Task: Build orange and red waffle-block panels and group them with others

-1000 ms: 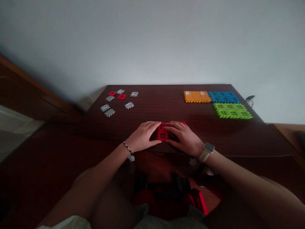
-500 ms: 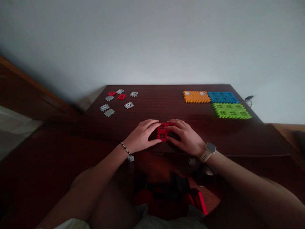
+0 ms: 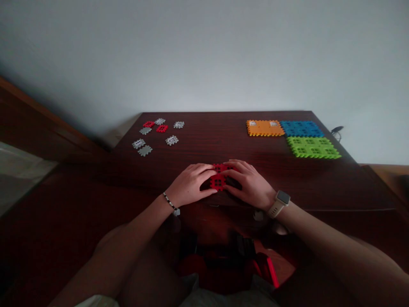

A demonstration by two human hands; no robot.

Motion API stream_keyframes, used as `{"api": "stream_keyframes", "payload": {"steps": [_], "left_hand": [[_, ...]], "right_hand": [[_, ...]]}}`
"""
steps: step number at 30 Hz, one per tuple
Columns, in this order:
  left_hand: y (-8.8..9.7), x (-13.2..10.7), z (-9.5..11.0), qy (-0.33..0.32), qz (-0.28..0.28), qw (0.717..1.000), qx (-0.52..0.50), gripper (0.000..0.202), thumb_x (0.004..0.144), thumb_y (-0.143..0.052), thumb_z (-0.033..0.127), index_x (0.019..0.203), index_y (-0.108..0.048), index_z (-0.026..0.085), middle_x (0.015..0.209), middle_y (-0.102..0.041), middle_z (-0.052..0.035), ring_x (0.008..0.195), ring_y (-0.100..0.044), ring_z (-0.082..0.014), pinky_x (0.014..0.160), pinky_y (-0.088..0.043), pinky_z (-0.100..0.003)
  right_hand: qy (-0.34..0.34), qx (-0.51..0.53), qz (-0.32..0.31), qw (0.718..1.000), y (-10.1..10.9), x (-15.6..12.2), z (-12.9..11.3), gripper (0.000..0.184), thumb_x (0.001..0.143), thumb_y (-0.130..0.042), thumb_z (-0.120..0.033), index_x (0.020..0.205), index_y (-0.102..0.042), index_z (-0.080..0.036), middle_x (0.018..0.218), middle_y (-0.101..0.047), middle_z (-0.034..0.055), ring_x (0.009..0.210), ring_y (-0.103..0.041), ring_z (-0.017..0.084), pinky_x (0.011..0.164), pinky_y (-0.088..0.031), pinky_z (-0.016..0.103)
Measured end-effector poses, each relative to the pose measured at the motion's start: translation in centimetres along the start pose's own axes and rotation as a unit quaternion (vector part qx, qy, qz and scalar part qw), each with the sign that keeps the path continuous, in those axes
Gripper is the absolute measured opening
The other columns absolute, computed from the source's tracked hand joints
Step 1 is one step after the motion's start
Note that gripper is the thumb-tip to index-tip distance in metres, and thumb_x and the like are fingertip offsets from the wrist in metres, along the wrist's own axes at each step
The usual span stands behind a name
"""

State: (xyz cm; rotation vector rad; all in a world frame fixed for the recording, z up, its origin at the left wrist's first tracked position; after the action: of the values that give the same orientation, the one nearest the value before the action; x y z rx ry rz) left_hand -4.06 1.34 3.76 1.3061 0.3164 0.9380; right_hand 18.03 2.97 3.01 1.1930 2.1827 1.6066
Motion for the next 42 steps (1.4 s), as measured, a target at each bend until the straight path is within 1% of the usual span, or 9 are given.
{"api": "stream_keyframes", "payload": {"steps": [4, 9, 15, 22, 32, 35, 42], "left_hand": [[-0.5, 0.2, -0.4, 0.004, 0.001, 1.0, -0.002, 0.045, 0.097, -0.081, 0.043, 0.135, -0.07, 0.022, 0.142, -0.071, -0.0111, 0.133, -0.067, -0.0305, 0.118, -0.053, -0.05], [-1.0, 0.7, -0.9, 0.003, 0.011, 1.0, -0.005, 0.043, 0.099, -0.079, 0.044, 0.134, -0.069, 0.022, 0.142, -0.072, -0.0113, 0.132, -0.069, -0.03, 0.116, -0.054, -0.049], [-1.2, 1.1, -1.1, -0.004, 0.021, 1.0, -0.011, 0.036, 0.102, -0.074, 0.042, 0.131, -0.069, 0.021, 0.143, -0.072, -0.0113, 0.132, -0.069, -0.0295, 0.115, -0.055, -0.049], [-1.4, 1.7, -1.1, -0.013, 0.028, 0.999, -0.019, 0.025, 0.106, -0.069, 0.038, 0.126, -0.073, 0.023, 0.139, -0.073, -0.0095, 0.131, -0.069, -0.0279, 0.115, -0.056, -0.049], [-1.6, 1.8, -0.9, -0.022, 0.036, 0.999, -0.021, 0.027, 0.107, -0.067, 0.037, 0.129, -0.074, 0.022, 0.138, -0.073, -0.0105, 0.129, -0.069, -0.0277, 0.113, -0.058, -0.048], [-1.5, 1.8, -0.9, -0.016, 0.031, 0.999, -0.022, 0.026, 0.107, -0.068, 0.035, 0.129, -0.074, 0.023, 0.138, -0.073, -0.0096, 0.13, -0.068, -0.0276, 0.114, -0.058, -0.049], [-1.4, 1.9, -0.9, -0.018, 0.038, 0.999, -0.021, 0.025, 0.107, -0.066, 0.034, 0.127, -0.076, 0.024, 0.137, -0.073, -0.0096, 0.13, -0.068, -0.0275, 0.114, -0.058, -0.049]], "right_hand": [[0.0, -0.005, 0.004, 1.0, 0.0, 0.1, 0.2, 0.035, 0.105, -0.067, -0.04, 0.139, -0.07, -0.031, 0.152, -0.064, 0.0126, 0.147, -0.054, 0.038, 0.118, -0.049, 0.064], [-0.003, -0.015, 0.013, 1.0, -0.1, 0.1, 1.1, 0.034, 0.107, -0.063, -0.04, 0.138, -0.07, -0.028, 0.151, -0.065, 0.0131, 0.147, -0.054, 0.037, 0.117, -0.048, 0.062], [-0.004, 0.004, 0.028, 1.0, 0.1, 0.2, 2.0, 0.03, 0.106, -0.065, -0.035, 0.134, -0.073, -0.028, 0.148, -0.066, 0.013, 0.143, -0.057, 0.036, 0.117, -0.05, 0.062], [-0.003, 0.007, 0.029, 1.0, 0.2, 0.0, 2.5, 0.032, 0.105, -0.066, -0.034, 0.136, -0.074, -0.031, 0.148, -0.067, 0.0118, 0.143, -0.057, 0.037, 0.118, -0.049, 0.064], [0.0, -0.007, 0.032, 0.999, 0.6, -0.1, 2.1, 0.028, 0.105, -0.065, -0.03, 0.131, -0.076, -0.029, 0.148, -0.067, 0.0123, 0.144, -0.056, 0.036, 0.118, -0.05, 0.063], [-0.003, -0.007, 0.031, 0.999, 0.6, 0.0, 2.1, 0.029, 0.105, -0.064, -0.029, 0.131, -0.076, -0.03, 0.147, -0.067, 0.012, 0.143, -0.057, 0.036, 0.118, -0.05, 0.063], [-0.004, -0.006, 0.031, 0.999, 0.5, 0.2, 2.1, 0.029, 0.105, -0.063, -0.029, 0.131, -0.076, -0.03, 0.146, -0.068, 0.0113, 0.142, -0.058, 0.035, 0.118, -0.05, 0.062]]}}
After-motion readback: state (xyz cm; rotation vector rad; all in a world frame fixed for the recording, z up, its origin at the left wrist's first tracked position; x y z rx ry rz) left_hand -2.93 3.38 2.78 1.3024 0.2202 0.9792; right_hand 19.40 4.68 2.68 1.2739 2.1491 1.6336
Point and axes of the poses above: each hand's wrist, its own x-axis towards the middle knuckle, its own y-axis out of the back of the hand, z = x × y, the point moved 4 cm from there along x, towards the middle knuckle
